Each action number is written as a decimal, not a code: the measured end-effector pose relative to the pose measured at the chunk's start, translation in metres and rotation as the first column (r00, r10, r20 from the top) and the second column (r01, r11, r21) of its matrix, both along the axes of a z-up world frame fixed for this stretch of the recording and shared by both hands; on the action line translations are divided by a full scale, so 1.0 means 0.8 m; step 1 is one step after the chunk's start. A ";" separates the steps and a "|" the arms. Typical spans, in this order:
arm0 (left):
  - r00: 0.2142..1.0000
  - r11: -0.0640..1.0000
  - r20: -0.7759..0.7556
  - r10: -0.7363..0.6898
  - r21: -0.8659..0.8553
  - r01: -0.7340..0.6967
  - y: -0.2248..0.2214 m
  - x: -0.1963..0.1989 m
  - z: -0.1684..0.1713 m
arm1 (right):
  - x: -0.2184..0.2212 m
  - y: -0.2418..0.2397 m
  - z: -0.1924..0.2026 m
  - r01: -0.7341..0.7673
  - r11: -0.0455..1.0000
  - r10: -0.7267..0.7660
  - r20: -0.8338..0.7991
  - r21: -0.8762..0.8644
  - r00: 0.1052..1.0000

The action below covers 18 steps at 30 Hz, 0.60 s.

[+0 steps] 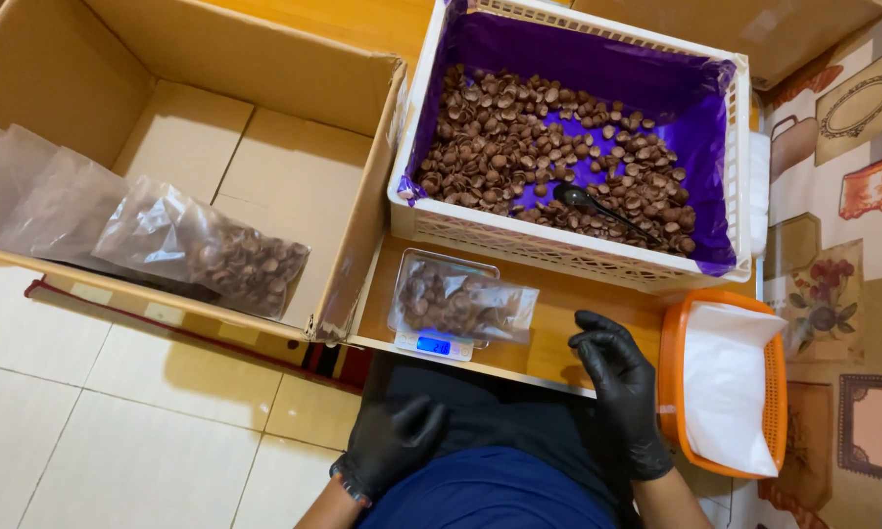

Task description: Filling plastic bags with food items, weighing them on a scale, and placing them in a box.

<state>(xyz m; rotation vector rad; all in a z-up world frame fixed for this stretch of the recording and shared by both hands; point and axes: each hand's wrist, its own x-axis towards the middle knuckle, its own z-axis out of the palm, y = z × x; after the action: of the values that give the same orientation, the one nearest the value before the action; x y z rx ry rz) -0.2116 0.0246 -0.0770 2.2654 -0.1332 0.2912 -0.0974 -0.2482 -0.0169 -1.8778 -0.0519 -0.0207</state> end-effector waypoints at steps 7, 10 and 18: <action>0.986 0.998 -0.159 -0.046 -0.058 0.037 0.001 0.024 0.016 | -0.018 0.014 -0.005 0.050 0.998 -0.049 -0.026 0.041 0.998; 0.972 0.998 -0.232 -0.021 -0.056 0.008 0.000 0.021 0.018 | -0.022 0.018 -0.003 0.030 0.999 -0.031 -0.013 -0.023 0.999; 0.963 0.996 -0.269 -0.017 -0.090 -0.007 0.000 0.021 0.016 | -0.018 0.025 -0.003 -0.016 0.998 0.019 0.052 -0.053 0.998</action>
<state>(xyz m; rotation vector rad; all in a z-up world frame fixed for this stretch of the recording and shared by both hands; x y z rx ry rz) -0.1951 0.0247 -0.0640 2.1904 0.0165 -0.0158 -0.1115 -0.2285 -0.0192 -1.9296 -0.1056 -0.0571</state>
